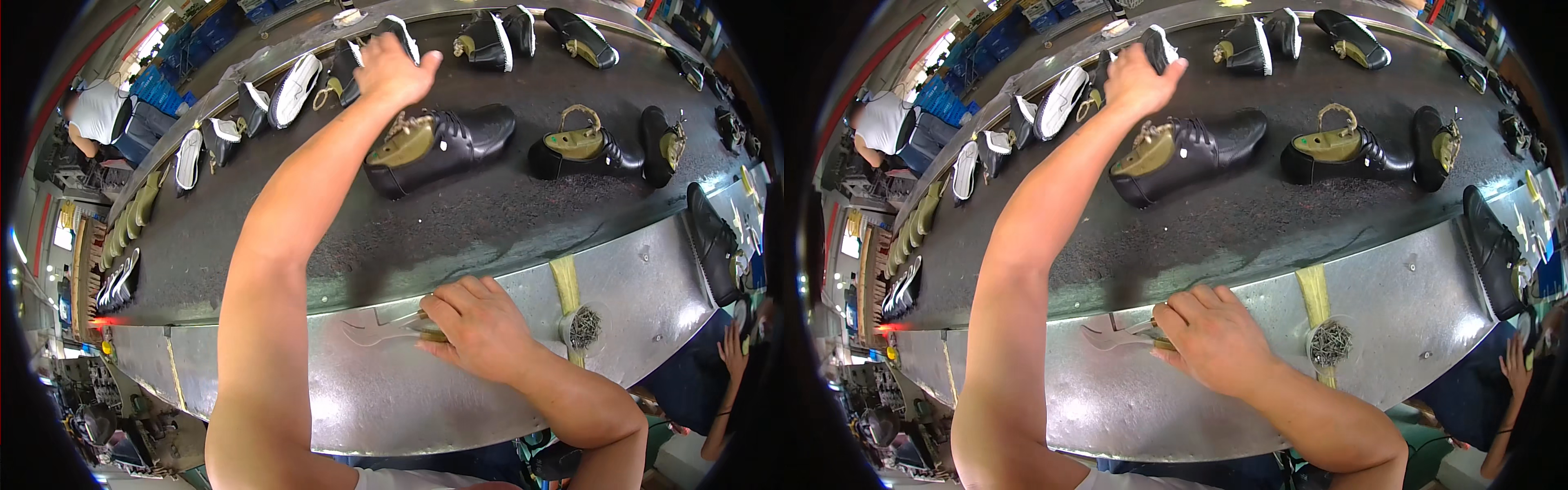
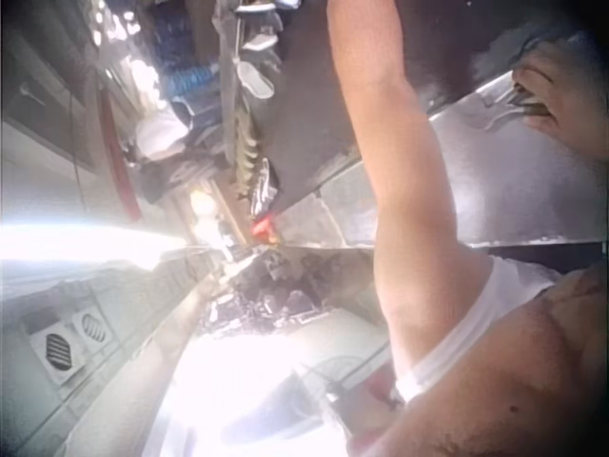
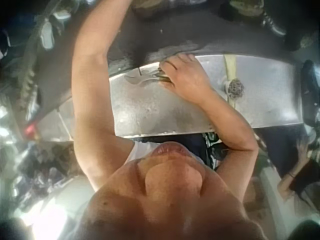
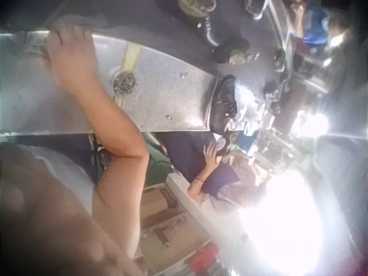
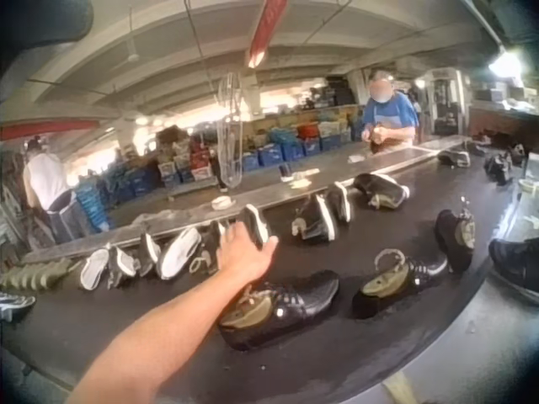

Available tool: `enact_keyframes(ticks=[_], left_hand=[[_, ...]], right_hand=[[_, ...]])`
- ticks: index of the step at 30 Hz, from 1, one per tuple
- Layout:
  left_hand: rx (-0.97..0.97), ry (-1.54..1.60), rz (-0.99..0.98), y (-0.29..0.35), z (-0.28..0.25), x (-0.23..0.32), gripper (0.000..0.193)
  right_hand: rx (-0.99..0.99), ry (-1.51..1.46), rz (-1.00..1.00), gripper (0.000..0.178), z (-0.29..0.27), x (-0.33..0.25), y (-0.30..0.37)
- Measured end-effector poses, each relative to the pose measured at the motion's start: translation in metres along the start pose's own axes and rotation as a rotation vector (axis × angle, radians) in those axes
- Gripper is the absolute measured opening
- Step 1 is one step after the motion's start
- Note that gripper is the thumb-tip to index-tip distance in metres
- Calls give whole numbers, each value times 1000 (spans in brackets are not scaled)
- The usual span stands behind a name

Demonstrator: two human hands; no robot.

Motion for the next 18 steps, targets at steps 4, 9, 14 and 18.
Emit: enact_keyframes(ticks=[4, 9, 14, 18], left_hand=[[47, 59, -431, -23, 26, -84, 126], [-47, -75, -559, -27, 41, -152, 90], [36, -258, -428, -10, 0, -217, 71], [-38, 69, -471, -17, 9, -255, 87]], right_hand=[[-6, 3, -5, 46, 3, -4, -3], [-4, -17, 5, 46, 0, -3, -3], [-46, -19, 25, 47, 7, -1, -6], [-15, -18, 23, 46, 8, -2, -4]])
Point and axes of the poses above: each hand's wrist, its own y-axis away from the middle knuckle, its own z-axis out of the palm, x = y × z, the point moved 7 cm from there along -y, towards the middle knuckle, and after that the axes turned 2 degrees about y, right-handed, at the moved point
